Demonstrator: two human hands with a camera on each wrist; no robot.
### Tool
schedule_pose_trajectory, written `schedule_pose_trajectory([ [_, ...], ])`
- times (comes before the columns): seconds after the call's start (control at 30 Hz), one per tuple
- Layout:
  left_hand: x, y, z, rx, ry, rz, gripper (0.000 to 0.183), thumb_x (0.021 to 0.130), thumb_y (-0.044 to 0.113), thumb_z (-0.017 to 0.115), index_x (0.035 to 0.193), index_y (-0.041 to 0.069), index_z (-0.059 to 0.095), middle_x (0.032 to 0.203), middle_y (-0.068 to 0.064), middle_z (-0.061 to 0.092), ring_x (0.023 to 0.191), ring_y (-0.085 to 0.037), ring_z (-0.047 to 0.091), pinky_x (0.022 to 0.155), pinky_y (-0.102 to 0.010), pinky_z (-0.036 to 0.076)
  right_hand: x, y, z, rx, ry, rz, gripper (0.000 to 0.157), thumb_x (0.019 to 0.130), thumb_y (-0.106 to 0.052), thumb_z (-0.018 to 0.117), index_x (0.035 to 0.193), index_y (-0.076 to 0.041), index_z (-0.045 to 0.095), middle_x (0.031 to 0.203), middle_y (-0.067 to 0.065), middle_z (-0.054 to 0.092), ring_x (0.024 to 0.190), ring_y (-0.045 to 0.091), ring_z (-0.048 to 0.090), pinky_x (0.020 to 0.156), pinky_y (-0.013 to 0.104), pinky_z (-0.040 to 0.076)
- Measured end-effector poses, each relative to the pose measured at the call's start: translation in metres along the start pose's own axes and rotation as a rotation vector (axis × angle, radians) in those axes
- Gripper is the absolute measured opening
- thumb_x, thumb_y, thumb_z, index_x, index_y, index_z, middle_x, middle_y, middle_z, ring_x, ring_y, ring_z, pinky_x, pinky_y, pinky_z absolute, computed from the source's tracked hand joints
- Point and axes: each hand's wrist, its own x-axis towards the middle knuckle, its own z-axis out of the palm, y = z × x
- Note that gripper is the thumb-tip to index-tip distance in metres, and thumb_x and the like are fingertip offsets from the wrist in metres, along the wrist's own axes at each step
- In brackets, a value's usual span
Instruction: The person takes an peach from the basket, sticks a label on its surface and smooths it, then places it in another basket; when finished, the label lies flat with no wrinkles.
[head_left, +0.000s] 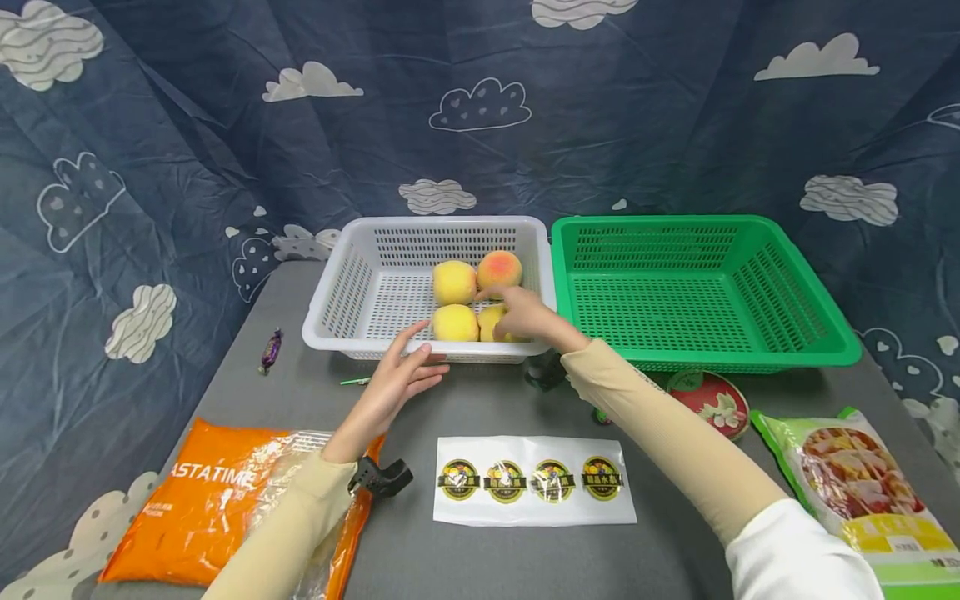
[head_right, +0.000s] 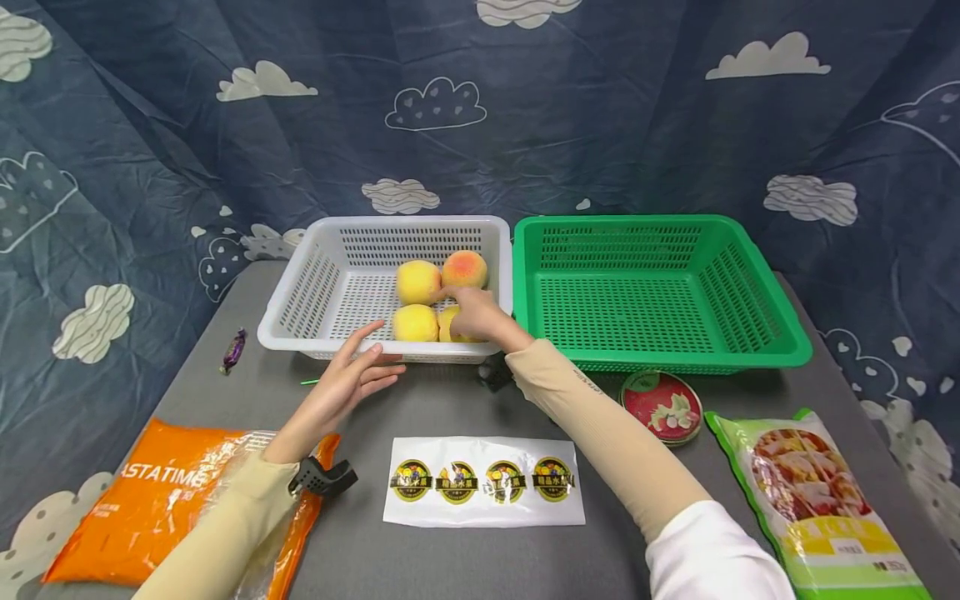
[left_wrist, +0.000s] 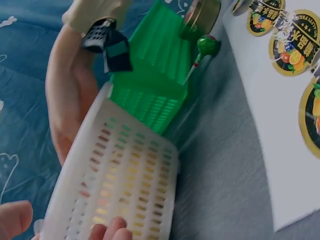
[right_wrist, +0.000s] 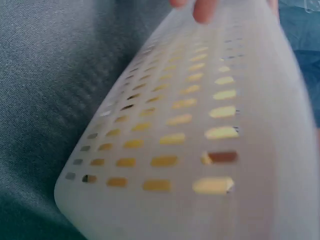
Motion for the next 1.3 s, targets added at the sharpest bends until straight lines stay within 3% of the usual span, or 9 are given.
schedule_pose_trajectory([
  [0.17, 0.005, -0.009, 0.008, 0.041, 0.07, 0.057, 0.044, 0.095, 0.021, 0.045, 0.137, 0.023, 0.029, 0.111, -0.031, 0.05, 0.105, -0.042, 0.05, 0.089, -0.043, 0.042, 0.001, -0.004, 0.007, -0.054, -0.008, 0.045, 0.053, 0.07, -0.002, 0.065, 0.122, -0.01, 0.056, 0.124, 0.01, 0.052, 0.101, 0.027, 0.045, 0.085, 0.039, 0.036],
  [0.4, 0.006, -0.012, 0.012, 0.043, 0.099, 0.086, 0.04, 0.095, 0.019, 0.046, 0.134, 0.022, 0.033, 0.108, -0.03, 0.053, 0.105, -0.045, 0.049, 0.09, -0.047, 0.04, 0.002, -0.002, 0.01, 0.056, -0.05, 0.03, 0.048, 0.074, -0.009, 0.066, 0.121, -0.011, 0.055, 0.124, 0.008, 0.051, 0.101, 0.025, 0.046, 0.087, 0.038, 0.037],
  [0.53, 0.006, -0.013, 0.012, 0.049, 0.096, 0.095, 0.04, 0.095, 0.02, 0.045, 0.134, 0.021, 0.033, 0.109, -0.03, 0.053, 0.106, -0.043, 0.05, 0.09, -0.047, 0.04, 0.002, -0.001, 0.006, 0.143, 0.005, 0.042, 0.048, 0.073, -0.011, 0.07, 0.117, -0.012, 0.054, 0.122, 0.008, 0.051, 0.1, 0.024, 0.046, 0.084, 0.038, 0.039],
  [0.67, 0.007, -0.012, 0.011, 0.064, 0.096, 0.093, 0.04, 0.095, 0.02, 0.046, 0.133, 0.021, 0.034, 0.11, -0.03, 0.053, 0.105, -0.04, 0.052, 0.091, -0.046, 0.039, -0.004, -0.002, -0.007, 0.244, 0.07, -0.018, 0.048, 0.073, -0.015, 0.072, 0.117, -0.013, 0.053, 0.124, 0.007, 0.049, 0.106, 0.024, 0.045, 0.087, 0.04, 0.038],
  [0.8, 0.007, -0.013, 0.01, 0.078, 0.104, 0.082, 0.039, 0.095, 0.02, 0.046, 0.132, 0.021, 0.035, 0.109, -0.029, 0.054, 0.105, -0.039, 0.052, 0.091, -0.046, 0.039, -0.023, -0.007, -0.024, 0.368, 0.093, -0.102, 0.049, 0.075, -0.02, 0.073, 0.119, -0.014, 0.052, 0.127, 0.003, 0.044, 0.115, 0.023, 0.041, 0.089, 0.042, 0.038],
  [1.03, 0.006, -0.014, 0.009, 0.103, 0.11, 0.096, 0.04, 0.095, 0.021, 0.047, 0.133, 0.021, 0.035, 0.109, -0.029, 0.055, 0.104, -0.039, 0.053, 0.091, -0.045, 0.039, -0.074, -0.015, -0.042, 0.467, 0.063, -0.155, 0.053, 0.077, -0.024, 0.071, 0.125, -0.019, 0.049, 0.123, 0.003, 0.046, 0.104, 0.026, 0.046, 0.082, 0.041, 0.042],
  [1.3, 0.005, -0.015, 0.01, 0.109, 0.115, 0.116, 0.039, 0.094, 0.022, 0.048, 0.132, 0.023, 0.036, 0.107, -0.026, 0.056, 0.104, -0.041, 0.052, 0.092, -0.047, 0.038, -0.122, 0.003, -0.019, 0.452, -0.029, -0.231, 0.05, 0.076, -0.021, 0.072, 0.122, -0.021, 0.053, 0.122, -0.001, 0.049, 0.1, 0.024, 0.049, 0.081, 0.041, 0.043],
])
